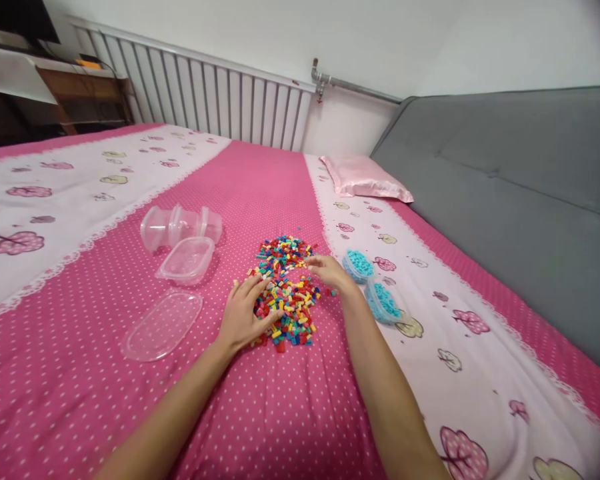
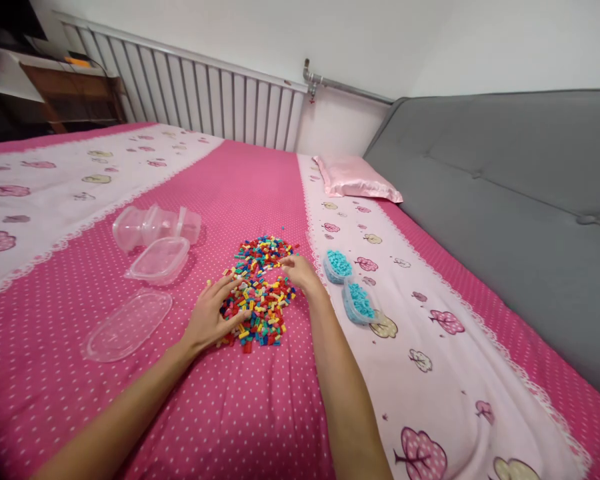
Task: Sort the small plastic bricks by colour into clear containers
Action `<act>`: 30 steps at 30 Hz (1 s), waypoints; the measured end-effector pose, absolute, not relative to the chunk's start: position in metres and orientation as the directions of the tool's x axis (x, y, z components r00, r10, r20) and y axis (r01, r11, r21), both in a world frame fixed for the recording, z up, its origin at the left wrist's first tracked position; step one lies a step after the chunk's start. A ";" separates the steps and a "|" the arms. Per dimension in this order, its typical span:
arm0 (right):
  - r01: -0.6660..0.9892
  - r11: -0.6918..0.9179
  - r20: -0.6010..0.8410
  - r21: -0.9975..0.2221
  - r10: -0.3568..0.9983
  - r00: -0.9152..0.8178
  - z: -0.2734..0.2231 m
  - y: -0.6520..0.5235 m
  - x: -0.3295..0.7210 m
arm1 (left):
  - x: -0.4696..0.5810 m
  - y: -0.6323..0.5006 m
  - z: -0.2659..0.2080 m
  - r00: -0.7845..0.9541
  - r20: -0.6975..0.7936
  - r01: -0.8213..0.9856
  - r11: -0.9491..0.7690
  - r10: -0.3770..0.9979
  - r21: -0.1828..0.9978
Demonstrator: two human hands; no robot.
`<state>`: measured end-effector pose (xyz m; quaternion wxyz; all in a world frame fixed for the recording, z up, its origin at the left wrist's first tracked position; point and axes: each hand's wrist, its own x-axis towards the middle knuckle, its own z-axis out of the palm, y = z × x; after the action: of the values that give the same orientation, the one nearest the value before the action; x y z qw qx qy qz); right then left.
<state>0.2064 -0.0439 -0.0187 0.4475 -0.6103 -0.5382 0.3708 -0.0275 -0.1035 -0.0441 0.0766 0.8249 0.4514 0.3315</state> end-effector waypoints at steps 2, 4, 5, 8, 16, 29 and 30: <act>0.388 0.001 0.069 -0.922 0.984 0.163 -0.024 -0.038 0.203 | -0.025 -0.096 -0.032 0.318 0.483 0.699 -0.546 0.816 0.462; 0.470 0.045 0.139 -0.882 0.976 0.168 -0.032 -0.037 0.199 | -0.021 -0.085 -0.019 0.253 0.484 0.691 -0.507 0.838 0.515; 0.498 0.074 0.178 -0.864 0.970 0.164 -0.036 -0.037 0.196 | -0.019 -0.077 -0.013 0.227 0.481 0.681 -0.491 0.847 0.543; 0.506 0.135 0.248 -0.852 0.955 0.164 -0.049 -0.041 0.190 | -0.013 -0.052 -0.006 0.190 0.451 0.680 -0.448 0.872 0.581; 0.539 0.029 0.193 -0.842 0.949 0.250 -0.065 -0.042 0.201 | -0.002 -0.032 -0.038 0.422 0.277 0.742 -0.504 0.863 0.441; 0.747 0.320 0.305 -0.583 0.938 -0.164 -0.055 -0.037 0.173 | -0.025 -0.042 -0.023 0.441 0.177 0.752 -0.470 0.880 0.463; 0.768 0.308 0.290 -0.561 0.942 -0.167 -0.052 -0.038 0.175 | -0.026 -0.042 -0.023 0.442 0.170 0.753 -0.467 0.881 0.464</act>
<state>0.1753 -0.0384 -0.0519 0.3027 -0.5701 -0.7501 0.1441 -0.0263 -0.0424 -0.0227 0.1623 0.8334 0.4900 0.1975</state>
